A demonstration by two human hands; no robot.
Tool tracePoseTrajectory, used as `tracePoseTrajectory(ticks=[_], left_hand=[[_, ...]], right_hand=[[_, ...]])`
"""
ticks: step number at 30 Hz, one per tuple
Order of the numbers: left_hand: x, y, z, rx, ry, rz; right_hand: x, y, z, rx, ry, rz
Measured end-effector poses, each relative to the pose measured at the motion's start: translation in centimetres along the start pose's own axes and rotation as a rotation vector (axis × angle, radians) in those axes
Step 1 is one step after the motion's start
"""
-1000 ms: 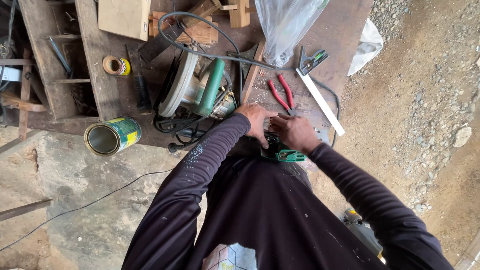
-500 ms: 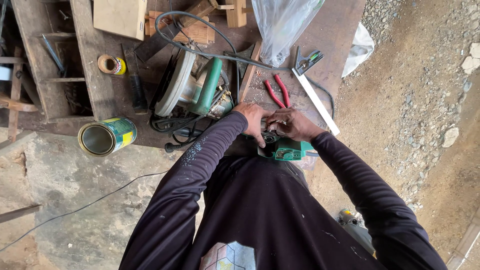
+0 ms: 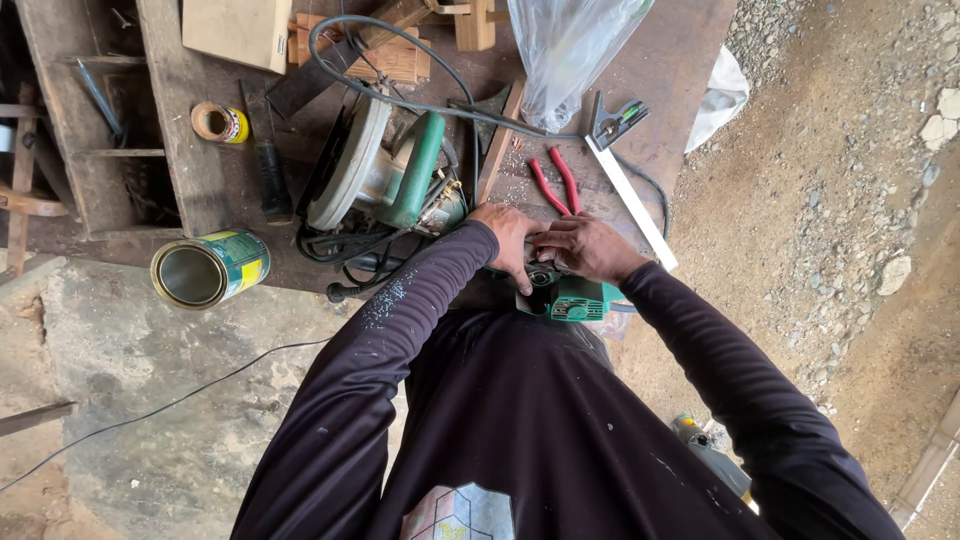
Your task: Adjusting and maintaining the blades and internal components of an electric hand planer on a workbench.
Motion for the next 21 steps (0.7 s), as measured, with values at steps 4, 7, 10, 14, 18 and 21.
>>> tracePoseTrajectory(ticks=[4, 7, 10, 14, 18, 21], left_hand=[[0.6, -0.1, -0.7, 0.023, 0.006, 0.009], [0.1, -0.1, -0.4, 0.021, 0.031, -0.004], [0.2, -0.5, -0.5, 0.009, 0.033, 0.003], [0.2, -0.5, -0.2, 0.005, 0.020, 0.007], [0.0, -0.7, -0.3, -0.010, -0.003, 0.005], [-0.2, -0.8, -0.6, -0.003, -0.001, 0.014]], right_hand=[[1.3, -0.9, 0.6, 0.005, -0.077, 0.132], [0.9, -0.8, 0.1, 0.088, -0.058, 0.041], [1.7, -0.7, -0.1, 0.128, 0.051, -0.089], [2.7, 0.2, 0.2, -0.033, 0.125, -0.205], [2.0, 1.1, -0.1, -0.129, 0.100, -0.203], [1.4, 1.3, 0.0, 0.030, 0.145, -0.365]])
Point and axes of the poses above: each hand's wrist, its own y-axis away from the middle knuckle, its own z-axis out of the back of the hand, x = y × z, the point moved 9 cm from there along -y, towards the middle knuckle
